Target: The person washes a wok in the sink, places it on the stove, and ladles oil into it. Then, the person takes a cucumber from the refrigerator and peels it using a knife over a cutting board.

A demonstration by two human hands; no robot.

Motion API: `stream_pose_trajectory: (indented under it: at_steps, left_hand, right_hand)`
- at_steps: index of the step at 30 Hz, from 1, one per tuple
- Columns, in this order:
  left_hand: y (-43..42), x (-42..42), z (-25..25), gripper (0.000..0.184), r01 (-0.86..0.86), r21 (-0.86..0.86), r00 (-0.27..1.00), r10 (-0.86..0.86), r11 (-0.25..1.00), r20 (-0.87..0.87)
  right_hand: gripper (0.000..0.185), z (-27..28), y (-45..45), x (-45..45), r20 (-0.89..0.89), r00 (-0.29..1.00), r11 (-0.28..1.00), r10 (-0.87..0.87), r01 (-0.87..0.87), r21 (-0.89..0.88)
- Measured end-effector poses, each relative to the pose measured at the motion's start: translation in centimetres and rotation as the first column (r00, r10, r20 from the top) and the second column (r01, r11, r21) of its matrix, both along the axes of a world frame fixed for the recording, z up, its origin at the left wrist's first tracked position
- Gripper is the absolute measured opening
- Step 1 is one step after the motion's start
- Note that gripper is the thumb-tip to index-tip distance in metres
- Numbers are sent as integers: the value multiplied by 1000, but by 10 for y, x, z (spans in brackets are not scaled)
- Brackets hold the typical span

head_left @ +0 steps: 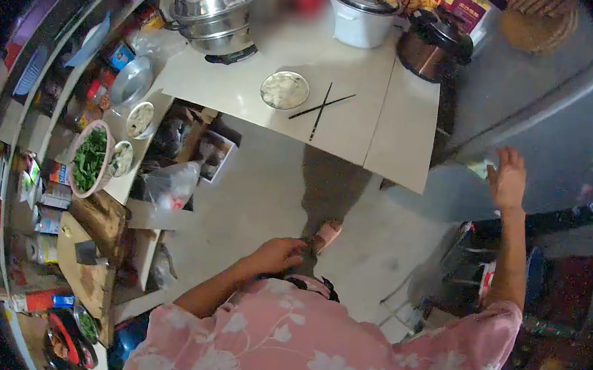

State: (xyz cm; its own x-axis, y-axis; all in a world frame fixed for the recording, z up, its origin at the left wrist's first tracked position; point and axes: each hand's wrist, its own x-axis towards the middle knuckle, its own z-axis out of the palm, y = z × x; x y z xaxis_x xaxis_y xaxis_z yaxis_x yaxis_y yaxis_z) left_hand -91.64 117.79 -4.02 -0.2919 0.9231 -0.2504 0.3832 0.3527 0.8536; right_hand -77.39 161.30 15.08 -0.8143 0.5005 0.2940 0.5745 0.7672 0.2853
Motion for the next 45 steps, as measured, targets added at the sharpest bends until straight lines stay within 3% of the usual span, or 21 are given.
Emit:
stream_pose_trajectory:
  at_steps: [1, 3, 8, 10, 12, 17, 22, 24, 27, 28, 30, 31, 33, 35, 37, 38, 39, 41, 43, 44, 45]
  left_hand:
    - [12, -1, -3, 31, -16, 10, 1000, 16, 1000, 9]
    - [36, -4, -7, 34, 15, -120, 999, -9, 993, 52]
    - [108, -15, 0, 36, -31, -113, 991, 46, 993, 127]
    - [140, -22, -1, 37, -22, -153, 993, 40, 988, 109]
    - [164, -20, -15, 31, -60, -7, 995, 61, 998, 74]
    - [215, -33, -2, 36, 76, 57, 991, -69, 995, -112]
    - [254, -27, 27, 38, 132, 36, 980, -125, 991, -152]
    - [263, -22, 44, 40, 108, -79, 993, -105, 991, 46]
    - [278, -12, 38, 40, 240, -108, 968, -246, 965, -46]
    - [277, -4, 3, 40, 283, -92, 955, -289, 955, -66]
    - [286, 0, -82, 39, 155, 51, 843, -159, 987, 515]
    - [300, -2, -53, 39, 198, 65, 844, -204, 978, 496]
    - [318, -1, 28, 39, 371, -48, 923, -362, 928, 128]
    - [340, -4, 24, 38, 453, -168, 888, -425, 876, 176]
    - [353, -6, 0, 36, 487, 61, 863, -491, 871, 118]
    - [364, -5, 11, 33, 519, 42, 851, -521, 854, 68]
    - [377, -2, 21, 33, 534, 25, 844, -534, 845, 53]
    - [404, 6, 39, 32, 573, -76, 819, -572, 816, 33]
    - [427, 12, 49, 31, 611, -23, 791, -612, 791, -7]
    - [441, 17, 54, 31, 641, 50, 767, -641, 766, -32]
    - [457, 25, 59, 31, 639, 35, 769, -638, 768, -44]
  right_hand:
    - [40, 7, 17, -7, 9, 1000, 1000, 16, -16, 10]
    - [40, 21, 52, -21, 154, 988, 960, -14, -29, 278]
    - [41, 37, 114, -42, 238, 971, 910, 24, -120, 396]
    - [35, 33, 137, -44, 379, 920, 851, -98, -120, 511]
    - [30, 30, 148, -45, 405, 911, 865, -84, -135, 484]
    - [14, 18, 175, -43, 464, 878, 860, -121, -141, 491]
    - [13, 38, 150, -45, 451, 891, 916, -49, -140, 375]
    - [13, 40, 133, -34, 386, 922, 900, 22, -186, 393]
    - [13, 44, 96, 5, 308, 942, 894, 136, -250, 370]
    - [13, 41, 84, 27, 234, 949, 909, 210, -278, 311]
    - [15, 39, 51, 65, 60, 944, 939, 324, -329, 100]
    - [16, 38, 31, 83, -47, 934, 933, 355, -357, -53]
    - [17, 6, 5, 120, -259, 940, 934, 221, -281, -222]
    - [19, -25, -15, 159, -285, 957, 931, 56, -153, -331]
    - [11, -47, -46, 188, -471, 856, 903, -213, -11, -429]
    - [7, -58, -64, 202, -613, 664, 865, -428, 106, -490]
    - [5, -68, -76, 216, -693, 407, 797, -595, 191, -572]
    - [14, -84, -77, 248, -731, -194, 666, -654, 311, -678]
    - [31, -79, -63, 267, -601, -543, 692, -586, 49, -720]
    - [31, -93, -56, 284, -588, -556, 691, -588, 33, -722]
    - [40, -111, -48, 303, -547, -665, 796, -509, -122, -593]
